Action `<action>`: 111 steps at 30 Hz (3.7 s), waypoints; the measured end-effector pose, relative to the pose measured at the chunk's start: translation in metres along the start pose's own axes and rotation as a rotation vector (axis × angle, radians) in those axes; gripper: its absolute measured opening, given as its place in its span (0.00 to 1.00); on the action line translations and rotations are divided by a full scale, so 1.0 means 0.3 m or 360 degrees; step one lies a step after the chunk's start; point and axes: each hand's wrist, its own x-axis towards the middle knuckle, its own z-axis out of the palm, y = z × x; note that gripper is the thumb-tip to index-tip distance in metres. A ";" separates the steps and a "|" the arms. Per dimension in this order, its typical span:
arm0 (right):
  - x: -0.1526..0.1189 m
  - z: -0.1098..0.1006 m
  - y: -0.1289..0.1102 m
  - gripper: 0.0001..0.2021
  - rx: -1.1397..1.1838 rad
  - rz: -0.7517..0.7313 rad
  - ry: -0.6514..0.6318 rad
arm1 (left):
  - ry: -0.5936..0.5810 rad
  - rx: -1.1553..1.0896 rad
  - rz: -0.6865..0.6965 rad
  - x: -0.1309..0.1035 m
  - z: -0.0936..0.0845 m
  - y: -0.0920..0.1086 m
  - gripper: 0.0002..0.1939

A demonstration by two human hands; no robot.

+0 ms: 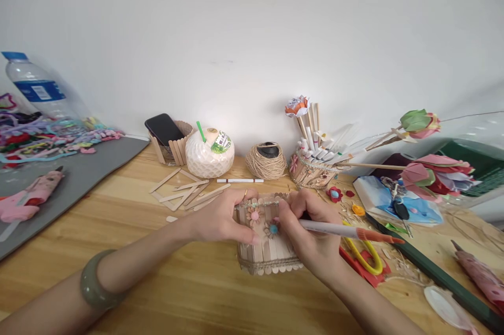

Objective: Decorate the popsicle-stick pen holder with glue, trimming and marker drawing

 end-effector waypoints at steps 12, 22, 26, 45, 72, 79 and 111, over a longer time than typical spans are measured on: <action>0.010 0.003 0.001 0.17 -0.0049 -0.0042 0.0044 | 0.0004 -0.0001 0.0013 0.002 0.003 0.010 0.15; 0.007 -0.001 -0.005 0.16 -0.0080 -0.0060 0.0012 | -0.0026 -0.0053 0.0019 0.001 0.002 0.007 0.14; 0.008 -0.001 -0.002 0.17 -0.0024 -0.0059 0.0025 | -0.0016 -0.0049 0.0001 0.001 0.003 0.007 0.15; -0.007 -0.001 0.011 0.17 -0.0028 0.0013 0.0002 | -0.0040 -0.0097 0.0041 0.002 0.003 0.009 0.15; 0.003 0.004 0.009 0.17 0.0174 0.0101 0.0092 | 0.0007 -0.0202 -0.0024 -0.001 0.009 -0.003 0.15; 0.013 0.003 -0.015 0.17 0.0075 0.0117 0.0023 | -0.0004 -0.0134 -0.0043 -0.001 0.007 -0.004 0.15; 0.009 0.005 0.001 0.17 0.0050 0.0040 0.0050 | -0.0009 -0.0196 -0.0068 0.000 0.009 -0.013 0.16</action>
